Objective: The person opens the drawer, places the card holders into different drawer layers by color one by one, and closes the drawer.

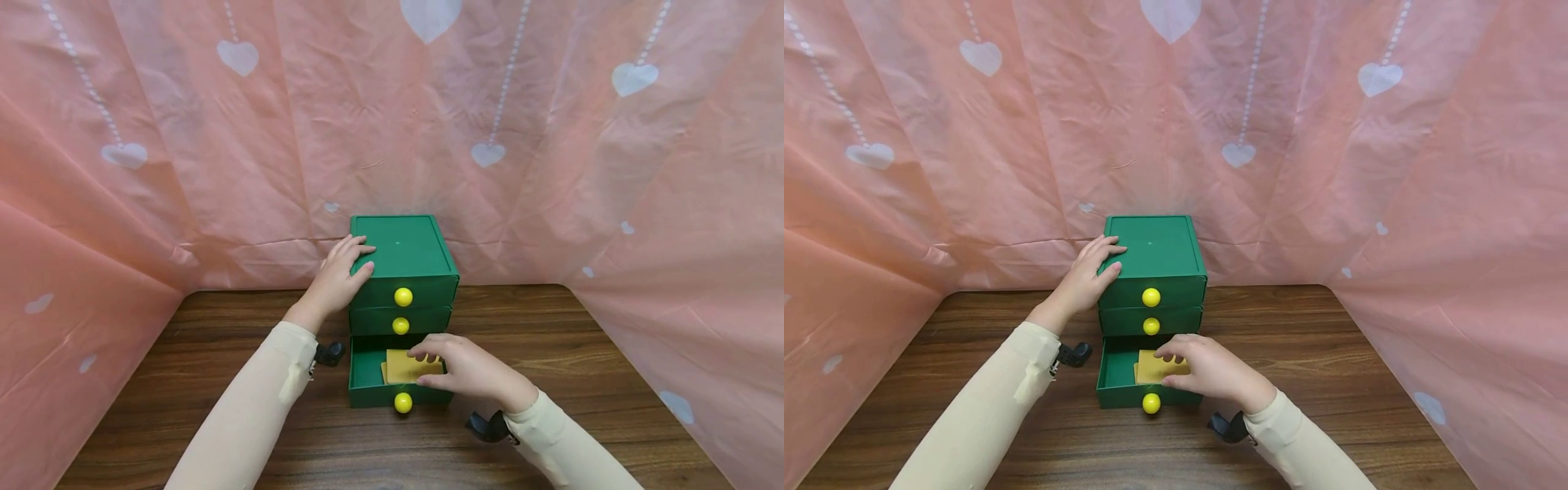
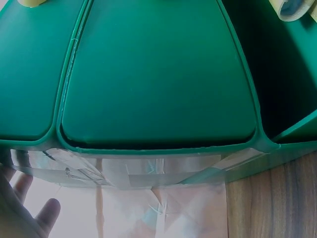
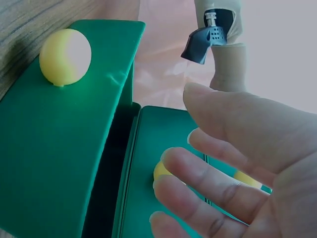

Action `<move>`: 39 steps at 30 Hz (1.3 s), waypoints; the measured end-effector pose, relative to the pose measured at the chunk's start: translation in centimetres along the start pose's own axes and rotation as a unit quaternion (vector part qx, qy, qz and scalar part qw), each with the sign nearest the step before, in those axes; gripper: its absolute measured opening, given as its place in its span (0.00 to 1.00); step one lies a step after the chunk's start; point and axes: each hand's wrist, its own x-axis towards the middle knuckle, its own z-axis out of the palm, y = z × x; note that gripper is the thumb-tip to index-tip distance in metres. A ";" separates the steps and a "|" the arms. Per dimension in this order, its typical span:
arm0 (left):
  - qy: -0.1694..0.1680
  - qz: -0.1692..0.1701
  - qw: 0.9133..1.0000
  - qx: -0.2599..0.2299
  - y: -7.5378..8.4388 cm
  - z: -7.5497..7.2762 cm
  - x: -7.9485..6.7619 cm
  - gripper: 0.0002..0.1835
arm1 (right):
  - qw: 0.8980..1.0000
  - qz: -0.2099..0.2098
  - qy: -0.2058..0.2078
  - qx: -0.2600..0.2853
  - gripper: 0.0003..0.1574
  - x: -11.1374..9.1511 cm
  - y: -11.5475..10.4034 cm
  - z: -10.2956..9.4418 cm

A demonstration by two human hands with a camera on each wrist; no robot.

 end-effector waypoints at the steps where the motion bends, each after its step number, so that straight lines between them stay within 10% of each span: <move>1: 0.000 0.001 1.000 0.000 0.0 0.0 0.0 0.26 | 1.000 -0.001 -0.003 0.001 0.24 0.0 -0.1 0.0; 39: 0.006 0.001 1.000 -0.001 -0.1 0.1 0.0 0.25 | 0.999 -0.011 -0.050 -0.013 0.22 -0.1 -1.2 1.5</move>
